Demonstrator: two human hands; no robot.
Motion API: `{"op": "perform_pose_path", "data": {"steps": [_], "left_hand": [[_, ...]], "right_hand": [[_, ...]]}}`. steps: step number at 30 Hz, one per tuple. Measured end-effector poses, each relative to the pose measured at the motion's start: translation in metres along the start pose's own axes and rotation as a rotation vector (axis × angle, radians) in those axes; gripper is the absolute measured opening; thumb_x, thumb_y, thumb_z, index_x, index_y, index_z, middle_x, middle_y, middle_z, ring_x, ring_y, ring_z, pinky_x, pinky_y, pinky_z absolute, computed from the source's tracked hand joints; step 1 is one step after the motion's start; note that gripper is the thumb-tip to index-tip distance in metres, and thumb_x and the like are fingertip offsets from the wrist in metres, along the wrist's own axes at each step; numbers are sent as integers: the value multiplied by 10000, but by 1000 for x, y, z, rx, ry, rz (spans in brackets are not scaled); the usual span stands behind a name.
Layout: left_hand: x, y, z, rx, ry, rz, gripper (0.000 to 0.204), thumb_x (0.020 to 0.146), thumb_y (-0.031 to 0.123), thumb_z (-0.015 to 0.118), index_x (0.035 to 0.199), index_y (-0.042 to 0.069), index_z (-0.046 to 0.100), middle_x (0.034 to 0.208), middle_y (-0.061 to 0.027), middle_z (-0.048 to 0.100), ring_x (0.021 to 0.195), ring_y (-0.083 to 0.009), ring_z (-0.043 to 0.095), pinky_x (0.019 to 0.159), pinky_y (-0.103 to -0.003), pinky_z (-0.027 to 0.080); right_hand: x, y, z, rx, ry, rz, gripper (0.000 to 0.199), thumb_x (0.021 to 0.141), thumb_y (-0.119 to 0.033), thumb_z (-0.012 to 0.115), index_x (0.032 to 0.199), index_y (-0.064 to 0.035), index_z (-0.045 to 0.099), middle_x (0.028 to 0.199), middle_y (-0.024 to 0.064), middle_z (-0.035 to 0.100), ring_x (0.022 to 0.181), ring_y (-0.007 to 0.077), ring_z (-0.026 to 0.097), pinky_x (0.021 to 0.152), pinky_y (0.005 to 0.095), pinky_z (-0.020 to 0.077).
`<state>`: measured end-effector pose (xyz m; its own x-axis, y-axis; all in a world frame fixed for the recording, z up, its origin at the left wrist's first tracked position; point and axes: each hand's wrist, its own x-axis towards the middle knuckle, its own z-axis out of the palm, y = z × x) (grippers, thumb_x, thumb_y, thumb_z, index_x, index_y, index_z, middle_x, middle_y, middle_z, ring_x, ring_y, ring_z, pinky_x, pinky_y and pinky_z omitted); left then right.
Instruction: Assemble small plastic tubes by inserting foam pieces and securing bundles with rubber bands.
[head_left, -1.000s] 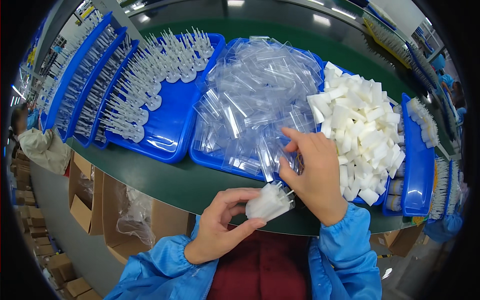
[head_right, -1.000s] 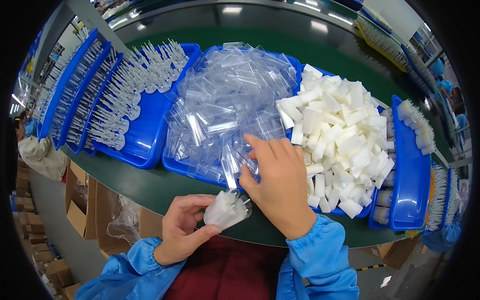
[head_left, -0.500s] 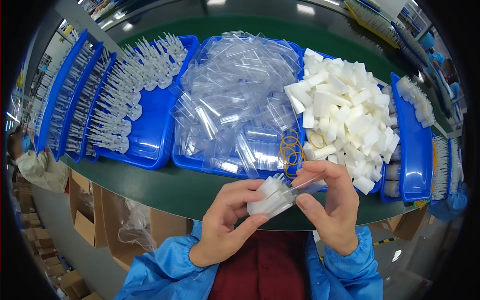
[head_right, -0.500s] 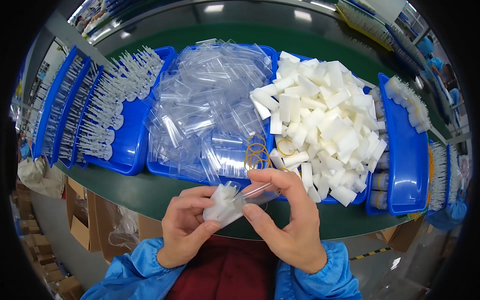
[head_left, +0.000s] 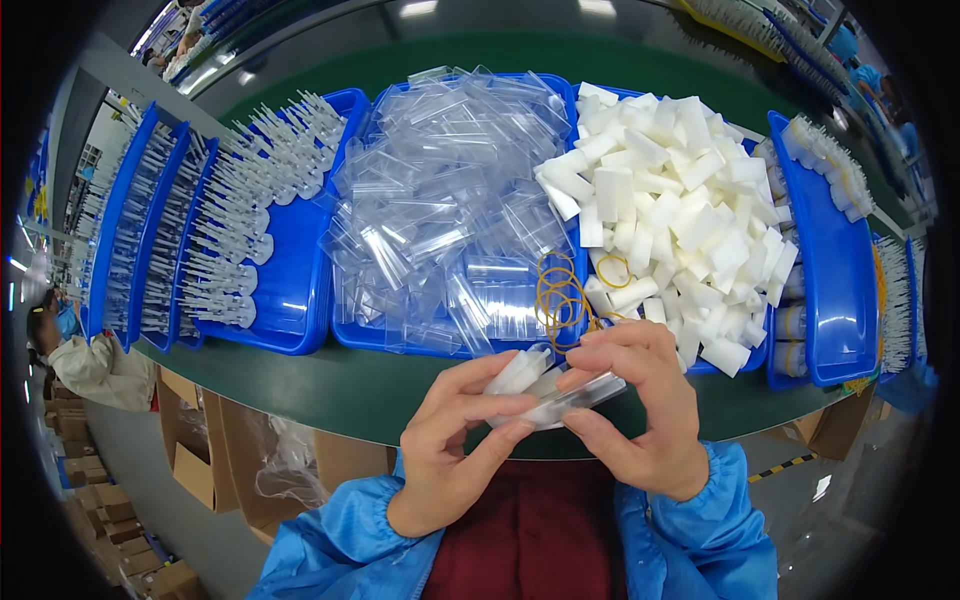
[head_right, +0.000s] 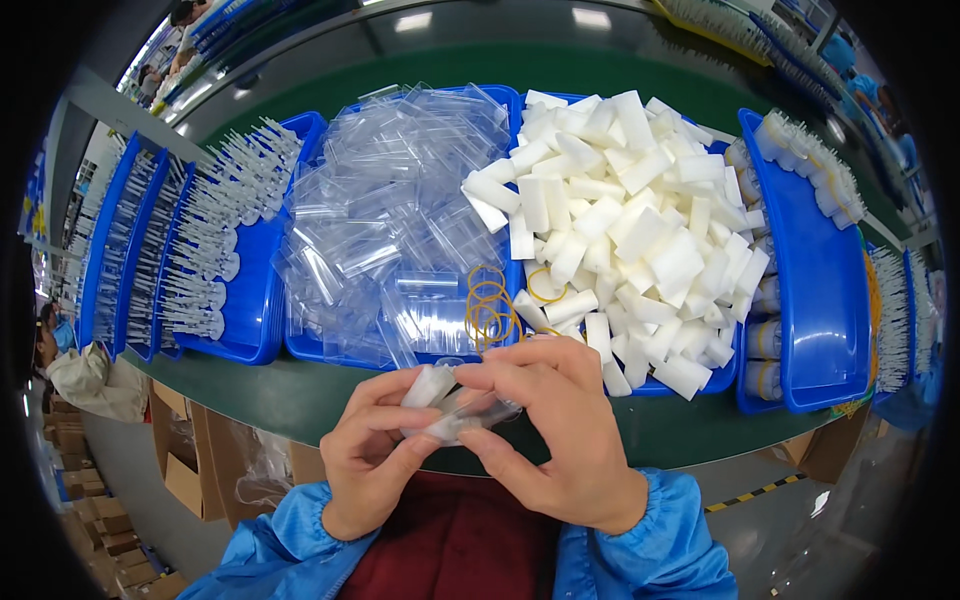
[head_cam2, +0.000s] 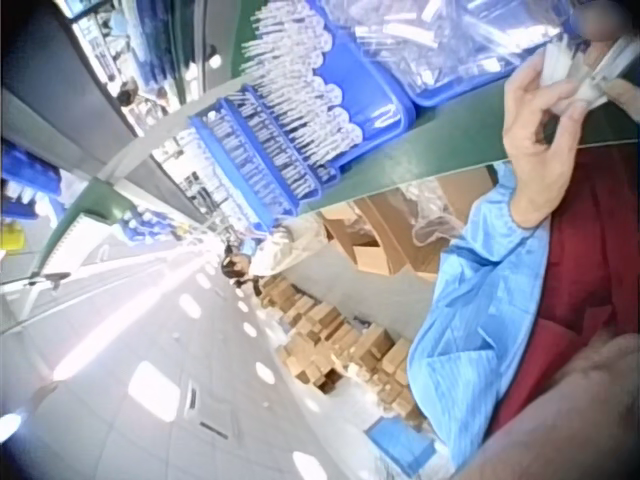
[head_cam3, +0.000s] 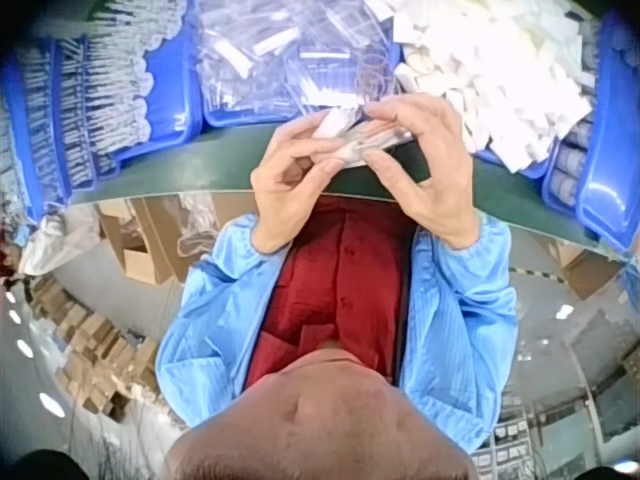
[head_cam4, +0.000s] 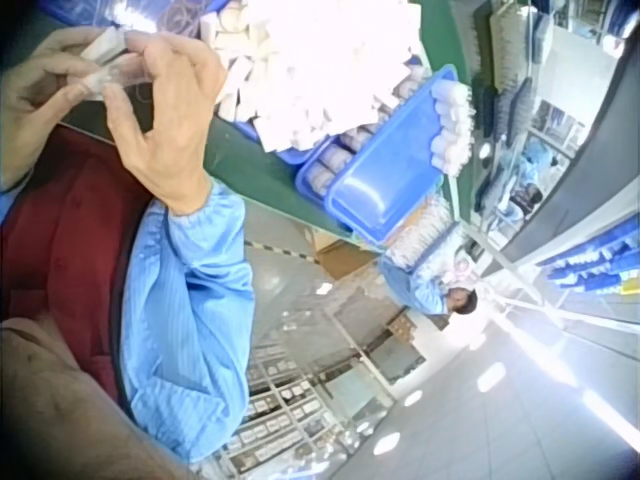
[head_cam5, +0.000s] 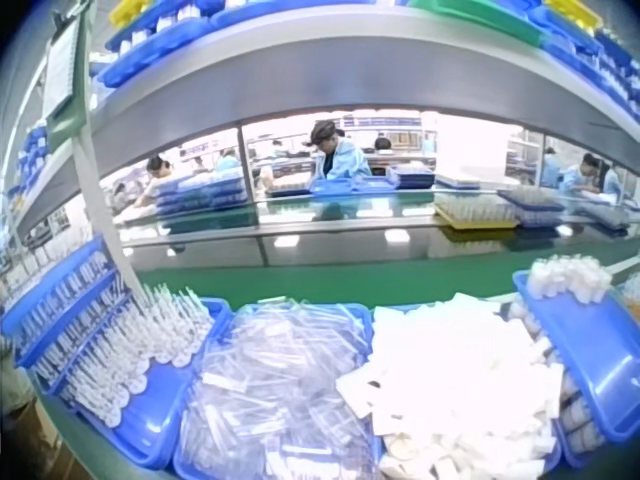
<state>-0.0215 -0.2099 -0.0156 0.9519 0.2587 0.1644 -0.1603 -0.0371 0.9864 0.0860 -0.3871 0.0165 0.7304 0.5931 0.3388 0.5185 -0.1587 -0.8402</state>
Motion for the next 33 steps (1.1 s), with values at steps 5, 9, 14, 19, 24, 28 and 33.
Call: {"op": "perform_pose_path", "data": {"steps": [5,9,14,19,24,28,33], "left_hand": [[0,-2,7,-83,57,-93,230,879,-55,724,1107,-35,707,1362,-224,542,1165,-280,638,930,-341,571],[0,-1,4,63,14,-49,268,871,-58,729,1136,-21,719,1344,-228,570,1187,-285,630,938,-346,569],[0,-2,9,23,47,-47,351,878,-51,722,1225,-3,702,1357,-213,582,1198,-276,624,944,-339,562],[-4,-4,6,-2,22,-111,399,911,-42,685,1307,-21,639,1430,-202,521,1267,-278,575,959,-346,554],[2,14,3,-16,-87,-96,553,970,1,618,1492,-25,439,1539,-211,383,1412,-303,425,1048,-366,486],[-5,13,3,109,-212,-83,612,972,81,643,1521,-22,391,1587,-239,275,1436,-324,387,1103,-391,431],[-8,14,8,-140,-185,-153,626,998,88,611,1541,-27,321,1553,-240,336,1420,-322,409,1133,-421,403]], "right_hand": [[-2,3,4,-97,13,-80,387,758,-74,802,1132,-41,710,1013,48,725,1068,257,594,952,384,425],[-9,6,10,-1,83,17,406,753,-74,802,1146,-41,706,1036,61,715,1068,260,594,959,389,420],[2,4,2,-91,-27,13,461,798,-76,760,1246,-41,657,1103,91,682,1098,281,569,977,400,406],[4,3,8,-123,-100,11,582,810,-102,741,1369,-52,587,1254,118,604,1112,305,555,985,420,397],[2,-22,7,-414,-32,-51,783,736,-215,812,1432,-14,514,1335,149,551,1155,315,548,1009,459,397],[-2,-16,14,-602,-5,-85,883,639,-280,877,1404,-20,520,1336,141,558,1216,322,535,1039,487,395],[-4,-5,13,-396,5,-53,757,607,-198,889,1288,-56,591,1332,129,567,1233,332,533,1034,477,410]]}}
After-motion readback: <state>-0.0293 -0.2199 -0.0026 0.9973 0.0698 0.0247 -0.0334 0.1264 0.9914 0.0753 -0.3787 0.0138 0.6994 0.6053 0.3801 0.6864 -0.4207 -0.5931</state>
